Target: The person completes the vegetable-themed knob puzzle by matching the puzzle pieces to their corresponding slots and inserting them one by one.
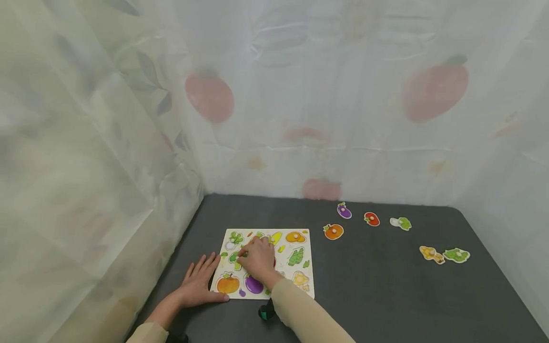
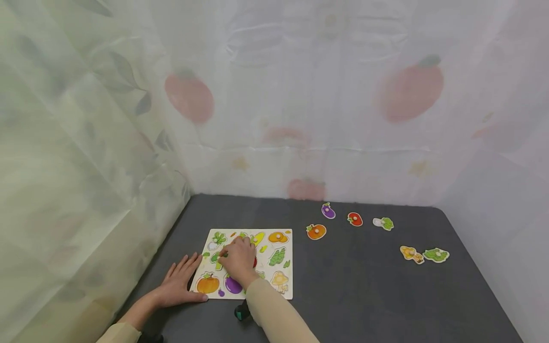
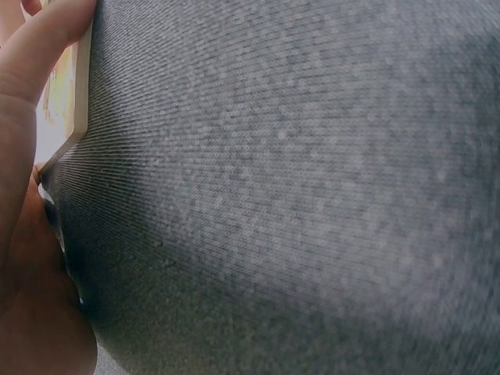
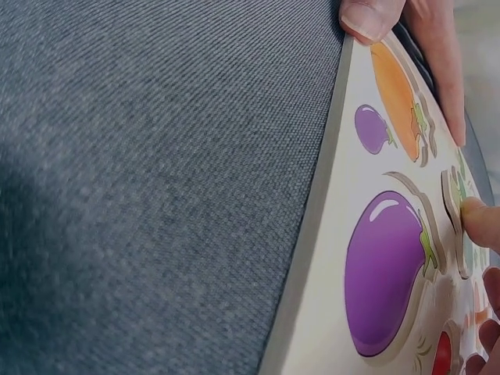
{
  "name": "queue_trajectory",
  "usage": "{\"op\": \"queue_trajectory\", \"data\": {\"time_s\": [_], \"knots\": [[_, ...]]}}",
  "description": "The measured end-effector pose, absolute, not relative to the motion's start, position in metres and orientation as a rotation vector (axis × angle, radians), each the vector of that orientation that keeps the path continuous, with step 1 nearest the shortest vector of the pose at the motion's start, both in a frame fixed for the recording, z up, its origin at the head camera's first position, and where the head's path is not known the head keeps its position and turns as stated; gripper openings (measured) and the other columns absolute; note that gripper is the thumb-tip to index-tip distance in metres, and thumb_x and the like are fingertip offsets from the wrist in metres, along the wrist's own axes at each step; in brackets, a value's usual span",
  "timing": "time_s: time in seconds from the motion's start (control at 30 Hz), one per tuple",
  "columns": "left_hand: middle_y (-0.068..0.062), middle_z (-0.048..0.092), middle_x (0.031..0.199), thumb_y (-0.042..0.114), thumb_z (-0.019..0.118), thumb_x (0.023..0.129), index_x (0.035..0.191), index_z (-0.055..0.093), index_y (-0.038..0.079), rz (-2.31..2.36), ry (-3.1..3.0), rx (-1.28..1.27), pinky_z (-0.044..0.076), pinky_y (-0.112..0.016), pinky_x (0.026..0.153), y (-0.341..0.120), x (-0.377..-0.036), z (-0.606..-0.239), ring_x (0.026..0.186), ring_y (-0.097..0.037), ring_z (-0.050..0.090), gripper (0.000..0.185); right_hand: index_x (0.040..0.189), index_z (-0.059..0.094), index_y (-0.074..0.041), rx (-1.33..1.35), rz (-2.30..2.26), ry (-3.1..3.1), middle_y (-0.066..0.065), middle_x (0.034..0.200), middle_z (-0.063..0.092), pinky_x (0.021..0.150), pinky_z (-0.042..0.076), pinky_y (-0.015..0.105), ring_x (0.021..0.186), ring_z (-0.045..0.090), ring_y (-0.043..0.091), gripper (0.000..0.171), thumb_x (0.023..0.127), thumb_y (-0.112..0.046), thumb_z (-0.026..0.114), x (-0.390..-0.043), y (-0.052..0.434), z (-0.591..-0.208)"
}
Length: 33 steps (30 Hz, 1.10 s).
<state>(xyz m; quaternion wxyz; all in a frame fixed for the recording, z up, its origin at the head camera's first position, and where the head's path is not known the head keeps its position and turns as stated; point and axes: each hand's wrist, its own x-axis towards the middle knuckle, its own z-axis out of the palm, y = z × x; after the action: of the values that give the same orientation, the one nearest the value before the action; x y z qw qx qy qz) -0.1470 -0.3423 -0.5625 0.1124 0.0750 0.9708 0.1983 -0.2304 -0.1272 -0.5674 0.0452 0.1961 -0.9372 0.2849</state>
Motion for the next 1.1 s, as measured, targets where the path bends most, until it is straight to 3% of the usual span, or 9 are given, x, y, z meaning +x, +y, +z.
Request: {"op": "queue_trajectory", "data": {"time_s": [0.73, 0.9, 1.1], "knots": [[-0.021, 0.016, 0.168, 0.075, 0.078, 0.071, 0.164, 0.020, 0.007, 0.590, 2.841, 0.201, 0.001, -0.071, 0.116, -0.340, -0.146, -0.560, 0.153, -0.048, 0.007, 0.129, 0.088, 0.082, -0.037, 0.613, 0.796, -2.869, -0.007, 0.098, 0.058, 0.091, 0.039, 0.043, 0.097, 0.045, 0.019, 0.009, 0.087, -0.046, 0.079, -0.232, -0.129, -0.574], [-0.022, 0.016, 0.168, 0.074, 0.079, 0.071, 0.164, 0.021, 0.006, 0.598, 2.837, 0.196, 0.001, -0.071, 0.115, -0.341, -0.145, -0.561, 0.153, -0.049, 0.007, 0.129, 0.095, 0.082, -0.038, 0.695, 0.832, -2.894, -0.008, 0.103, 0.061, 0.088, 0.039, 0.040, 0.099, 0.045, 0.018, 0.012, 0.089, -0.046, 0.077, -0.235, -0.120, -0.570], [-0.019, 0.016, 0.169, 0.076, 0.078, 0.070, 0.164, 0.020, 0.008, 0.581, 2.841, 0.187, 0.001, -0.070, 0.116, -0.341, -0.146, -0.560, 0.153, -0.047, 0.007, 0.130, 0.108, 0.082, -0.029, 0.768, 1.058, -2.849, -0.008, 0.109, 0.065, 0.087, 0.041, 0.041, 0.104, 0.048, 0.019, 0.018, 0.093, -0.037, 0.074, -0.246, -0.085, -0.550]]}}
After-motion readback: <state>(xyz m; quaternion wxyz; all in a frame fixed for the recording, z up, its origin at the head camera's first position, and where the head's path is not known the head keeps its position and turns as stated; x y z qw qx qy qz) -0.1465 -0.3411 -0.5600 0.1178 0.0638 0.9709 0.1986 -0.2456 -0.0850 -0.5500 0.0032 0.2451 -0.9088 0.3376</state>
